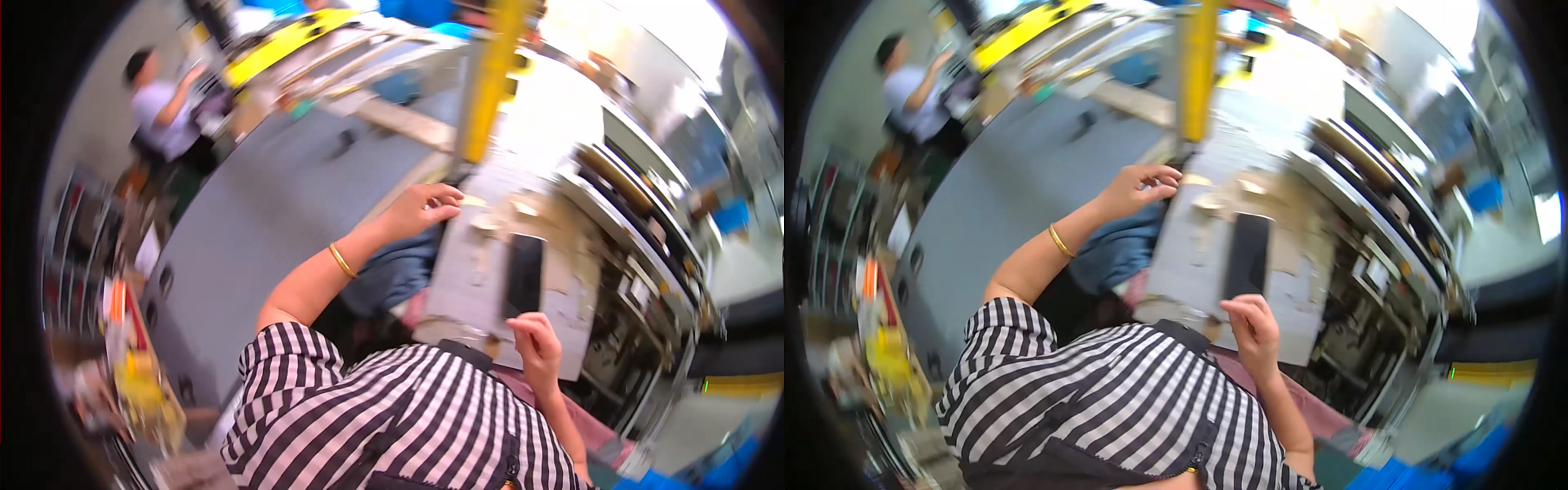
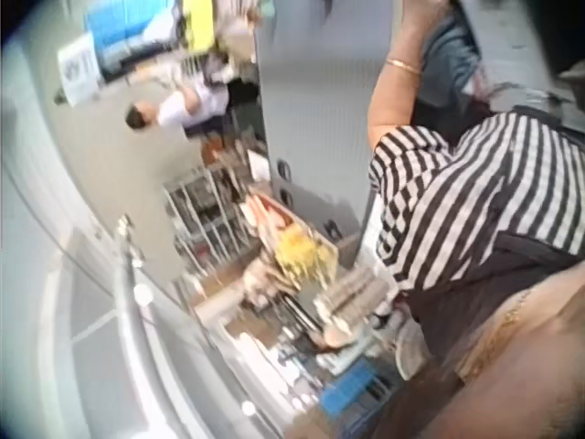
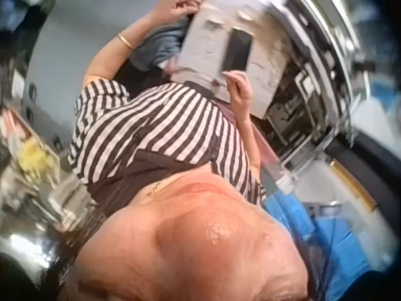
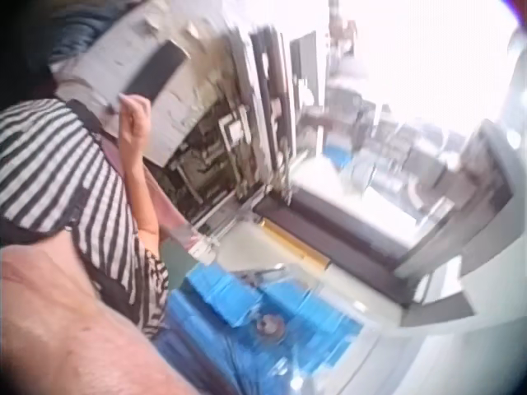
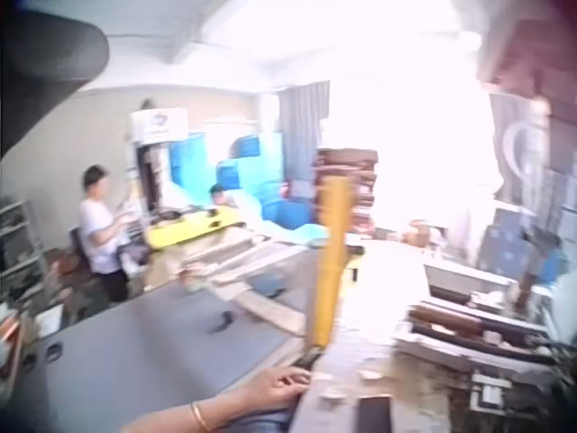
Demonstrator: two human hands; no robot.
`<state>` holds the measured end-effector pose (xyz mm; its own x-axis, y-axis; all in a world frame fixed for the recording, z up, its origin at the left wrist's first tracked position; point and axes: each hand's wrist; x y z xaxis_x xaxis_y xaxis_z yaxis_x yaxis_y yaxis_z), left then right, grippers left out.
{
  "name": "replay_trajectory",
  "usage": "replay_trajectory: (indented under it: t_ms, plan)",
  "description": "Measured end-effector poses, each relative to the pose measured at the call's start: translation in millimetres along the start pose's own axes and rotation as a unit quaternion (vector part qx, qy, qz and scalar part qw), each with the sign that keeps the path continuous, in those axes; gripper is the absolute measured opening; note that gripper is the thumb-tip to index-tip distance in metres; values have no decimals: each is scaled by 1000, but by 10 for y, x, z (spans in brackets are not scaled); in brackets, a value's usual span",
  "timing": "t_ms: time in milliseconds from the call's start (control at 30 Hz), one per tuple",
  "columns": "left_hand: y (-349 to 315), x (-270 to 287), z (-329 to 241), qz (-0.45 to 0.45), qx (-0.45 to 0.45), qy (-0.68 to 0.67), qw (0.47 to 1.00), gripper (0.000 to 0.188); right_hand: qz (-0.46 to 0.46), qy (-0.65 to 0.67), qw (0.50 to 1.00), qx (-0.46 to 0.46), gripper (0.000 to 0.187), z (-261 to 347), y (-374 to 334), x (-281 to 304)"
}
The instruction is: Folding cardboard components and feeding them into an industrial manufacturing machine.
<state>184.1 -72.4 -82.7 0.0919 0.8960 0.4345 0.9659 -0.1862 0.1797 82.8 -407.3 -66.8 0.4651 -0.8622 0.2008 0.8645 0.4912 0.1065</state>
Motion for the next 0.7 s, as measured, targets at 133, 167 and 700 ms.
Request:
replay_trajectory:
  t_ms: [133, 167, 700]
  plan:
    - [-1867, 1051, 1184, -295, 150, 38, 943, 21, 90, -26, 996, 1, 22, 69, 116, -844]
    - [-2533, 1268, 1573, -362, 186, 52, 912, 21, 126, -47, 989, 57, 24, 78, 201, -1080]
    - [-8822, 1401, 2025, -513, 750, 291, 300, 52, 621, -172, 759, 90, 24, 407, 1282, -4568]
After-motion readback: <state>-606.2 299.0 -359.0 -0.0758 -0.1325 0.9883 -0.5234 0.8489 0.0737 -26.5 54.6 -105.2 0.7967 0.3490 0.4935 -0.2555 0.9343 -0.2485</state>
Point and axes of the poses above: each hand's wrist, its own y-axis towards the middle knuckle, its own x-axis out of the back of the hand, z = x × y, and after that the axes turned 5 degrees about z, right-handed
